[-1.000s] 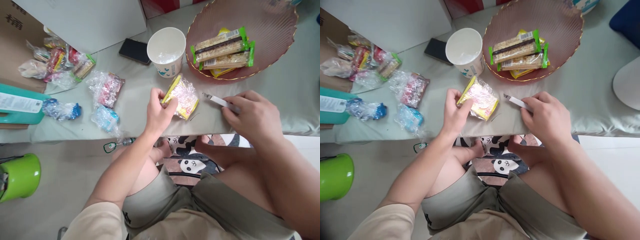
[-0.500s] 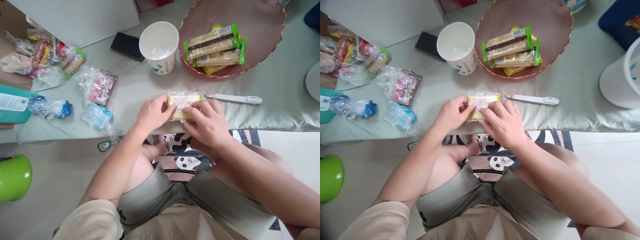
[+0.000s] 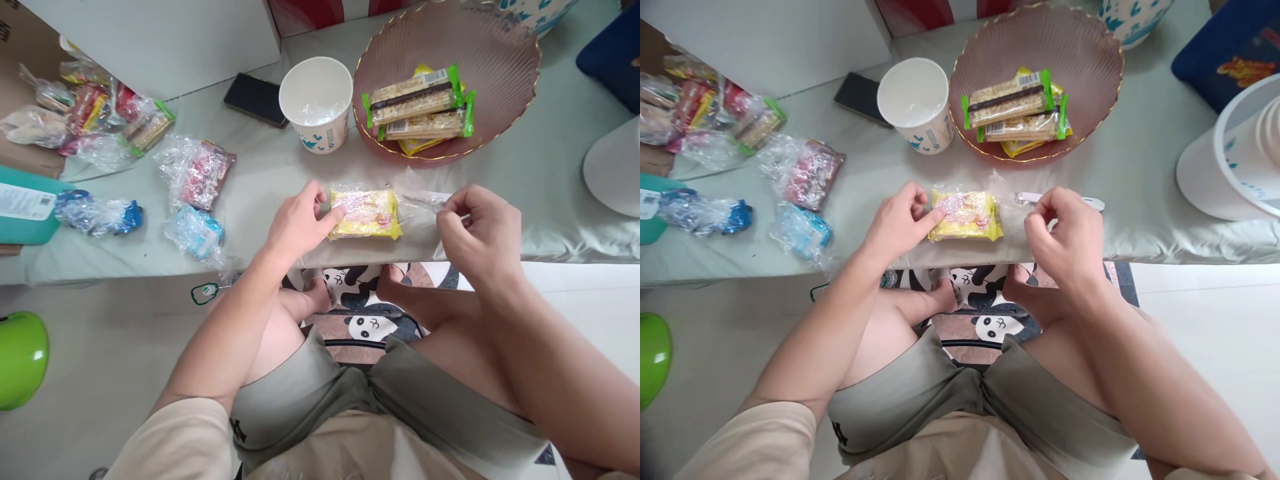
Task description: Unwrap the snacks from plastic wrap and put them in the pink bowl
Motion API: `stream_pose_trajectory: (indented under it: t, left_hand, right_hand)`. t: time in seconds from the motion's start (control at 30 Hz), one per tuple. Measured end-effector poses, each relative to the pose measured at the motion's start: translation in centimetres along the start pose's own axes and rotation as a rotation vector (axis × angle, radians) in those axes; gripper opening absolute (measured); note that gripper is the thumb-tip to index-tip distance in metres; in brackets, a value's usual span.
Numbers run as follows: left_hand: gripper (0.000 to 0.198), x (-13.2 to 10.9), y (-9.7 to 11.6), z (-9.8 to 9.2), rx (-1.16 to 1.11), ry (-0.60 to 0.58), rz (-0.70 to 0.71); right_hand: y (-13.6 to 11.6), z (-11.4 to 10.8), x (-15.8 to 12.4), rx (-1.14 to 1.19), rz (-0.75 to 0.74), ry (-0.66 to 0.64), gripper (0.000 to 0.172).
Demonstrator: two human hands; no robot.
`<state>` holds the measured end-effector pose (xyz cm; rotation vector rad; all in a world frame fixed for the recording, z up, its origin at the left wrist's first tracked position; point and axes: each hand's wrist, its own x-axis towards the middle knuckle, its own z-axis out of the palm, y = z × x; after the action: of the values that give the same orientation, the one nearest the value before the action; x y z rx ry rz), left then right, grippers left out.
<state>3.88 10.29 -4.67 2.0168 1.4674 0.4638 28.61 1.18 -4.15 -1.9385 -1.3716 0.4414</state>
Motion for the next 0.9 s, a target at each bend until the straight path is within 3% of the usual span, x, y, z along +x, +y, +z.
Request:
stream_pose_trajectory:
  t: [0.1,0.2,0.27,0.33,0.37,0.47,0.63,0.77,0.9]
  left_hand:
    - [0.02,-0.4,0.9,0.5,-0.05,0.144,0.196]
    - [0.034,-0.8,1.9,1.2,0.007,0.061,0.407]
    - [0.034,-1.0,2.4,1.6,0.075,-0.016,0.451]
    - [0.016,-1.2,2.5,1.7,0.076,-0.049,0.44]
    - [0.008,-1.2,2.5,1.7,0.04,-0.06,0.421]
    - [0.013,-1.0,2.2,1.1,-0.127,-0.046,0.341]
    - [0.021,-0.6,0.8,-0.7,-0.324,0.17,0.105]
    - [0.026,-0.5,-1.0,-2.6,-0.318,0.291,-0.122]
    - [0.035,-0.6,-3.2,-4.3,-0.147,0.19,-0.358]
  right_hand:
    - [0.4,-0.4,-0.5,-0.121,-0.119,0.141,0.016]
    - [0.0,0.1,-1.4,-0.109,-0.463,0.268,0.022]
    - [-0.3,0.9,-1.7,-0.083,-0.589,0.248,0.025]
    - [-0.4,1.7,-1.5,-0.073,-0.541,0.147,0.031]
    - [-0.3,2.0,-1.3,-0.075,-0.482,0.091,0.034]
    - [0.2,2.3,-0.4,-0.079,-0.329,0.016,0.032]
    - [0.7,1.3,0.2,-0.13,-0.259,0.051,0.021]
    - [1.1,0.8,0.5,-0.15,-0.234,0.052,0.02]
    - [1.6,0.7,1.0,-0.179,-0.133,-0.01,0.024]
